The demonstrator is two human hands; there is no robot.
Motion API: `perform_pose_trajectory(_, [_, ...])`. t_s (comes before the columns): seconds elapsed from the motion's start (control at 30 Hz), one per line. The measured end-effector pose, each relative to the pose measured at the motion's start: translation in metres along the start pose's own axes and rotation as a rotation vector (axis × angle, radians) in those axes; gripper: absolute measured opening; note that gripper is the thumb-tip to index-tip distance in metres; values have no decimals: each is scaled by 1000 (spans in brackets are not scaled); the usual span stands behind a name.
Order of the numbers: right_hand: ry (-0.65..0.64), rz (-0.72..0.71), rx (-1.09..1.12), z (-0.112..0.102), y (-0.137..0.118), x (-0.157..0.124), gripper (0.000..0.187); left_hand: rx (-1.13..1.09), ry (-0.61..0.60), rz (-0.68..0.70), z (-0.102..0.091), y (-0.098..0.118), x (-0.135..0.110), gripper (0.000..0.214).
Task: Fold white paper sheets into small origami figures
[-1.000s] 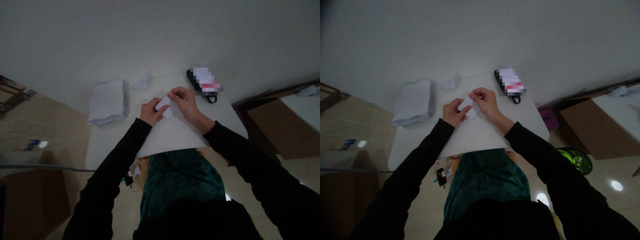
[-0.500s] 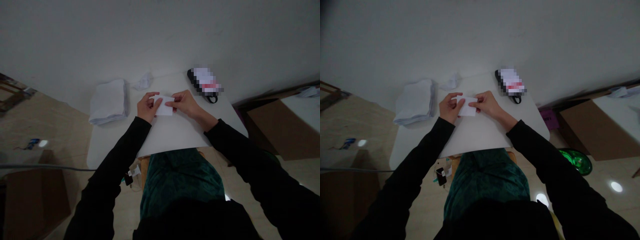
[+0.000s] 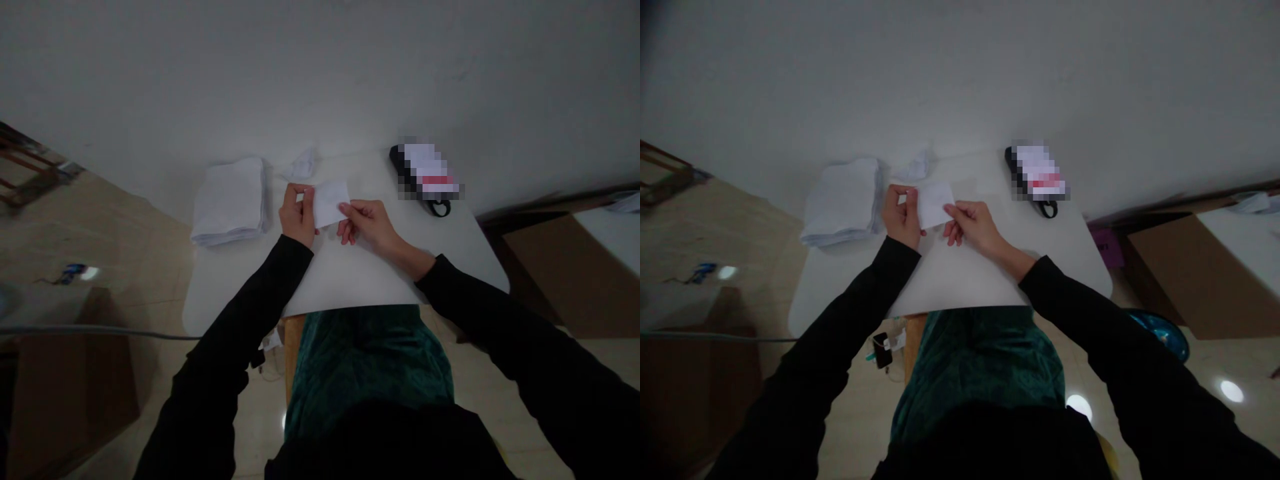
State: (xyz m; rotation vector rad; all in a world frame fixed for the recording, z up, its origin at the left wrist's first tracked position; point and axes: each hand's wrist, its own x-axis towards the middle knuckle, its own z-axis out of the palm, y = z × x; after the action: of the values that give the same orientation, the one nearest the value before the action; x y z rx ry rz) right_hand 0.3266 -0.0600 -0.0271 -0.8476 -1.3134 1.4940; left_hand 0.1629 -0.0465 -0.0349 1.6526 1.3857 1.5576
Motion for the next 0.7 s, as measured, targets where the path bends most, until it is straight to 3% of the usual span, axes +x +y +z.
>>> perform_pose_trajectory(0.17, [158,-140,-207,-13,1,3,47,-131,-110,27,5,-7,3,44])
perform_pose_trajectory(0.3, [138,-127,-143,-19,3,7,42,-232,-195,-71,9,-6,4,48])
perform_pose_trajectory(0.47, [155,-95,-86,-21,6,9,36,-262,-219,-197,10,-2,6,50])
perform_pose_trajectory(0.7, [110,-14,-79,-20,6,10,38,-260,-273,-284,3,-1,11,32])
